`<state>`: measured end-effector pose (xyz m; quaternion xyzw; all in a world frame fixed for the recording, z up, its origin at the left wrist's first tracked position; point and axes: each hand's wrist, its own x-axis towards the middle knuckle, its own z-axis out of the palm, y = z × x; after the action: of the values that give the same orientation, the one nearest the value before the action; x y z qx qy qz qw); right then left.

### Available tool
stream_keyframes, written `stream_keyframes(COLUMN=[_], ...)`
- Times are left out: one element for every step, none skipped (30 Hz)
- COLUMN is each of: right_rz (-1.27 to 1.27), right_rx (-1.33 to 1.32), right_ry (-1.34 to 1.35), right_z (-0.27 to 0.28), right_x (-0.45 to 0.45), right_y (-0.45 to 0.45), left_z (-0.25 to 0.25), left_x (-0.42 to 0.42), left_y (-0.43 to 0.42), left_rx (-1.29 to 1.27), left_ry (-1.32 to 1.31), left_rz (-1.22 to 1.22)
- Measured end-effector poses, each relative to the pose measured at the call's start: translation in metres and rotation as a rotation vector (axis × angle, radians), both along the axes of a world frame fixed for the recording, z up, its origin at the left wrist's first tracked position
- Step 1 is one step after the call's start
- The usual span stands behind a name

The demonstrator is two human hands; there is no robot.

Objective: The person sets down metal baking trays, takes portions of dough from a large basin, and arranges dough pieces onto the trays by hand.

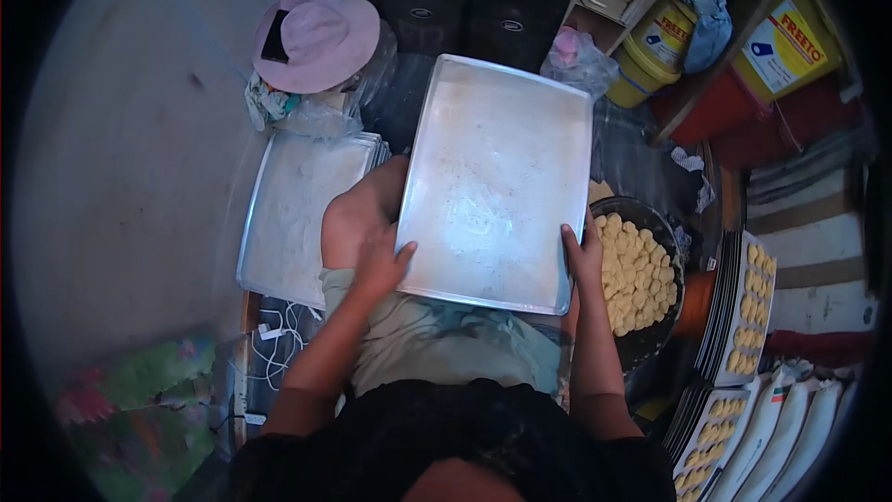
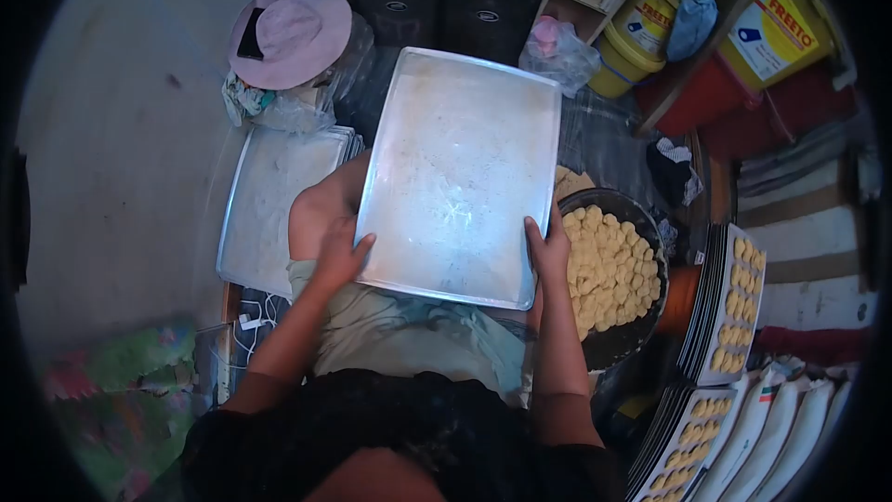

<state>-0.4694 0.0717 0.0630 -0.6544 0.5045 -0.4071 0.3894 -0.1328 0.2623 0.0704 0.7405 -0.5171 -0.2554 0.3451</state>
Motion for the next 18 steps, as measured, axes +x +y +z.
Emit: stream_keyframes(right_rz=[-0.038, -0.050, -0.041, -0.034, -0.027, -0.049, -0.061, -0.071, -0.080, -0.053, -0.063, -0.074, -0.086, -0.083, -0.177, -0.279, -0.380, -0.637], right_rx=[0.023, 0.053, 0.052, 0.049, 0.045, 0.016, 0.004, -0.010, -0.026, 0.071, -0.081, -0.236, -0.393, -0.491, -0.722, -0.808, -0.893, -1.068], right_ry=[0.056, 0.070, 0.079, 0.084, 0.089, 0.133, 0.149, 0.164, 0.180, 0.220, 0.326, 0.430, 0.533, 0.384, 0.426, 0.272, 0.113, 0.504], right_z=[-0.006, -0.012, -0.011, -0.011, -0.010, -0.011, -0.011, -0.010, -0.005, 0.001, 0.008, 0.023, 0.042, 0.080, 0.134, 0.186, 0.215, 0.209], right_x=[-0.002, -0.005, -0.005, -0.004, -0.004, -0.002, -0.001, -0.001, 0.002, 0.000, -0.001, -0.001, 0.002, 0.009, 0.022, 0.034, 0.043, 0.038], right_y=[0.000, -0.004, -0.004, -0.004, -0.004, -0.004, -0.003, -0.002, -0.002, -0.005, -0.011, -0.018, -0.023, -0.027, -0.022, -0.008, -0.002, -0.014], left_z=[-0.011, -0.020, -0.018, -0.016, -0.014, -0.015, -0.018, -0.021, -0.032, -0.043, -0.054, -0.052, -0.045, -0.042, -0.043, -0.045, -0.046, -0.045], left_x=[-0.015, -0.023, -0.023, -0.019, -0.016, -0.012, -0.007, -0.004, -0.005, -0.007, -0.009, -0.012, -0.015, -0.016, -0.016, -0.017, -0.017, -0.019], left_y=[-0.003, -0.004, -0.003, -0.003, -0.005, -0.010, -0.016, -0.018, -0.018, -0.018, -0.016, -0.013, -0.010, -0.009, -0.008, -0.007, -0.006, -0.006], left_rx=[-0.073, -0.146, -0.166, -0.189, -0.213, -0.241, -0.268, -0.296, -0.282, -0.269, -0.257, -0.247, -0.237, -0.227, -0.230, -0.230, -0.233, -0.246], left_ry=[0.002, 0.004, 0.025, 0.043, 0.061, 0.088, 0.115, 0.142, 0.145, 0.149, 0.153, 0.150, 0.148, 0.147, 0.149, 0.152, 0.154, 0.160], left_rz=[0.076, 0.152, 0.147, 0.141, 0.134, 0.116, 0.098, 0.081, 0.103, 0.124, 0.144, 0.144, 0.143, 0.146, 0.146, 0.144, 0.144, 0.160])
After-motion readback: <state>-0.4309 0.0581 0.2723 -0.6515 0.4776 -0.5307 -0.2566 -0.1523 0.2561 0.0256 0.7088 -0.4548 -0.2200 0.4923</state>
